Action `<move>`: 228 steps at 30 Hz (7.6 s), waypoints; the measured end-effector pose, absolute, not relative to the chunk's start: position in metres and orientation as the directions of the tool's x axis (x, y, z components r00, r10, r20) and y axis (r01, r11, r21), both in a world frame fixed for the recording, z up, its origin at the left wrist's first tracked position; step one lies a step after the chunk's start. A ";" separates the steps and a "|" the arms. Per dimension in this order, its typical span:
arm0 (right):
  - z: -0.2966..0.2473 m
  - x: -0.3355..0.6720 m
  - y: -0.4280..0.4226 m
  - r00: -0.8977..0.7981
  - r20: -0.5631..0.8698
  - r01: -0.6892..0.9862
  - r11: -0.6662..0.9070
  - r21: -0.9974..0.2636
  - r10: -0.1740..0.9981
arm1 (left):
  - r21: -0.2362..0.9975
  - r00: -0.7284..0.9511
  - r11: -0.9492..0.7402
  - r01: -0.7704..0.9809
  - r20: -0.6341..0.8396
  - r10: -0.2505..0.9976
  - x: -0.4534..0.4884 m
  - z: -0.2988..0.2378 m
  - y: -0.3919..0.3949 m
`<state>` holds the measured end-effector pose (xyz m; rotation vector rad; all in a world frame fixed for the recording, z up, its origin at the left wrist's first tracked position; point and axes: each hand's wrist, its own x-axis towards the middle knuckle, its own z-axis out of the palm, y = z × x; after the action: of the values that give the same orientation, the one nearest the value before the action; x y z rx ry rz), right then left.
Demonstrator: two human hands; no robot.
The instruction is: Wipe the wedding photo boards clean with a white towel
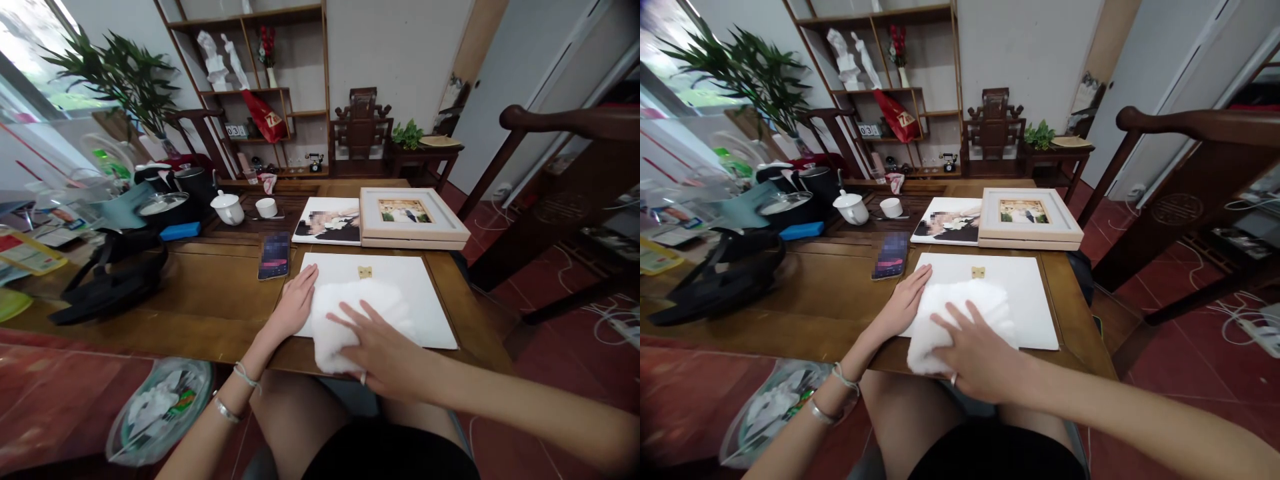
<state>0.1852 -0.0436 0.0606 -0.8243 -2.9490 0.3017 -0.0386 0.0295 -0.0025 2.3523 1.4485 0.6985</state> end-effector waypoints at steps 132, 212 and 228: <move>0.047 0.262 -0.005 -0.635 0.086 0.767 0.640 -0.050 0.768 | 0.511 0.368 -0.474 0.717 0.301 0.880 -0.038 -0.005 0.034; 0.056 0.150 0.017 -0.776 0.051 0.626 0.758 0.180 0.629 | 0.531 0.371 -0.475 0.702 0.296 0.880 -0.040 -0.007 0.032; 0.069 0.168 0.067 -0.788 0.057 0.611 0.790 -0.050 0.613 | 0.518 0.363 -0.475 0.711 0.308 0.879 -0.036 -0.004 0.032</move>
<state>0.1676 0.0670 0.0691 -0.9950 -2.9053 0.0441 -0.0356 0.0320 -0.0035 2.3325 1.4074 0.8044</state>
